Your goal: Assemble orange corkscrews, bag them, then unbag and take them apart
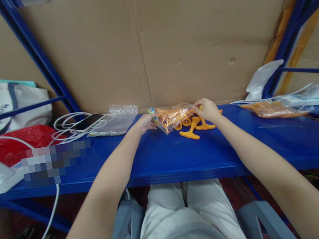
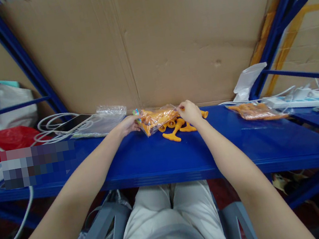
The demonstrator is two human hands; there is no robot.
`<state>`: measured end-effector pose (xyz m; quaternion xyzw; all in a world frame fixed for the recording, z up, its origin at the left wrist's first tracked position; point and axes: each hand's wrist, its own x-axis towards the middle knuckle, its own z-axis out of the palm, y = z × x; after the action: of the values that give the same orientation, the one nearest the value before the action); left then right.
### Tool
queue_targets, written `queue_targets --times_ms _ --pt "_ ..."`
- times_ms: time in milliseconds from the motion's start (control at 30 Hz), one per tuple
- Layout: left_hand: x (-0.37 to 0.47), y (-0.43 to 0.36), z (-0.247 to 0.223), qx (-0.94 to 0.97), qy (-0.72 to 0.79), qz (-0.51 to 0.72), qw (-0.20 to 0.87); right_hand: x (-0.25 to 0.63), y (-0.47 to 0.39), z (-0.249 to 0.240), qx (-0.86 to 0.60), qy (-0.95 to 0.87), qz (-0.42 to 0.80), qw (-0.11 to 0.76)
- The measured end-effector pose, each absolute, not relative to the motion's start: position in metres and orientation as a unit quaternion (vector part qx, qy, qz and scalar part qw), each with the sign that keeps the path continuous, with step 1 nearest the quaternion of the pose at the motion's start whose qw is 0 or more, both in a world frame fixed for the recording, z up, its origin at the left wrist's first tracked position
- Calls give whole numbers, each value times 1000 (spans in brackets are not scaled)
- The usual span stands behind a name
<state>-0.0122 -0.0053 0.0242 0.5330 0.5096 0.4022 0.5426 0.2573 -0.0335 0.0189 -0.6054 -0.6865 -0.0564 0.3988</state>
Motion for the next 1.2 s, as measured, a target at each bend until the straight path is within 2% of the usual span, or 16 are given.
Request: queue_targets --times_ms 100,267,367,467,700,933,1200 --pt "-13 -2 23 533 510 403 541 253 -34 21 -630 -648 8 427" --pt "-15 0 24 530 508 406 544 244 -38 25 -638 -523 239 512" --pt "-15 -2 25 523 513 410 543 245 -42 28 -615 -478 297 553" --pt "-16 -4 26 517 519 414 540 248 -45 29 -597 -485 307 561" --pt "-20 -6 26 534 508 392 551 246 -43 26 -604 -547 271 512" --pt "-22 -3 25 540 489 409 549 246 -44 31 -617 -464 326 546" --pt "-21 -3 26 496 444 480 571 249 -43 29 -628 -443 319 555"
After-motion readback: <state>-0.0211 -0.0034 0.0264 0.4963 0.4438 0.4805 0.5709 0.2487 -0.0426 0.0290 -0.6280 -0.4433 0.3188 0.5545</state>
